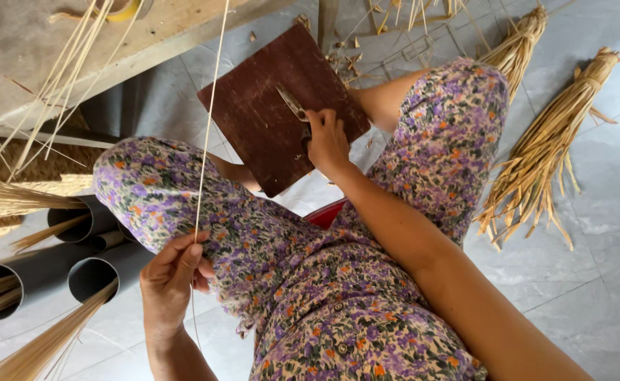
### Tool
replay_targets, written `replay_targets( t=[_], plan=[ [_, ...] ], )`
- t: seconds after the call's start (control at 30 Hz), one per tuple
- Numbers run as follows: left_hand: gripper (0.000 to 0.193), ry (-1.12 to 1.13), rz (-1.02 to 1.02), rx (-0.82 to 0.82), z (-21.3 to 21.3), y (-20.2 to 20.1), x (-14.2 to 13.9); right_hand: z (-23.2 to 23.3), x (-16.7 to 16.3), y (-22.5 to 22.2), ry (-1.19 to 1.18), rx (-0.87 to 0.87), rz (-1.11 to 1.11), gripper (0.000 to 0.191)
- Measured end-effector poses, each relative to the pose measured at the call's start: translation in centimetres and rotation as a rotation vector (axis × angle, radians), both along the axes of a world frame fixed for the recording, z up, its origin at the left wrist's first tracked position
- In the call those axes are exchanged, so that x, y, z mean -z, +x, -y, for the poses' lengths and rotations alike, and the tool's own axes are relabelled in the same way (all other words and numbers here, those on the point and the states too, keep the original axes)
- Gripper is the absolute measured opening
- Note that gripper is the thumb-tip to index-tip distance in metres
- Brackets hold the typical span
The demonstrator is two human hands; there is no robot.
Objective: The person sits on the floor and uses a small knife to shave and split thin bamboo strips into slender sticks, drawing the blade along the strip and pulling off trimmed pieces. They reach into a tube of finished sticks, set completed sticks aside, and continue peeling more strips across their lap.
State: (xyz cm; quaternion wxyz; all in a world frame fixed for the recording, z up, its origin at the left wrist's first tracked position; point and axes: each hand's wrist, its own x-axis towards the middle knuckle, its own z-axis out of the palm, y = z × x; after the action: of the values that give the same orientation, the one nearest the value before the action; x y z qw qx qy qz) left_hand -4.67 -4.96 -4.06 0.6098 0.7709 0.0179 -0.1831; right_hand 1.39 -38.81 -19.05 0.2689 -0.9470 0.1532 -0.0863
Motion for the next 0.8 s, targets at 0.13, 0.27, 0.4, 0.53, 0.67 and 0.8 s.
replay_targets(
  t=[0.13, 0.27, 0.4, 0.53, 0.67, 0.8],
  plan=[
    [0.022, -0.043, 0.068, -0.008, 0.0, 0.0, 0.9, 0.2, 0.5, -0.4, 0.051, -0.061, 0.006, 0.074],
    [0.025, -0.043, 0.081, -0.071, -0.1, -0.5, 2.3, 1.1, 0.8, 0.9, 0.237, -0.046, 0.154, 0.069],
    [0.026, -0.11, 0.039, -0.112, -1.0, -1.0, 3.9, 3.2, 0.1, 3.7, 1.089, 0.134, -0.033, 0.057],
    [0.03, -0.202, 0.01, -0.066, -1.8, -0.7, 5.3, 5.5, -1.7, 8.8, 0.767, -0.039, 0.249, 0.057],
    [0.029, -0.149, -0.073, -0.082, -2.0, -0.6, 6.0, 8.3, -3.7, 17.6, 0.234, -0.078, 0.339, 0.055],
    [0.028, -0.121, -0.205, -0.09, -2.2, -0.5, 6.4, 10.1, -4.4, 25.8, -0.035, -0.154, 0.342, 0.051]
  ],
)
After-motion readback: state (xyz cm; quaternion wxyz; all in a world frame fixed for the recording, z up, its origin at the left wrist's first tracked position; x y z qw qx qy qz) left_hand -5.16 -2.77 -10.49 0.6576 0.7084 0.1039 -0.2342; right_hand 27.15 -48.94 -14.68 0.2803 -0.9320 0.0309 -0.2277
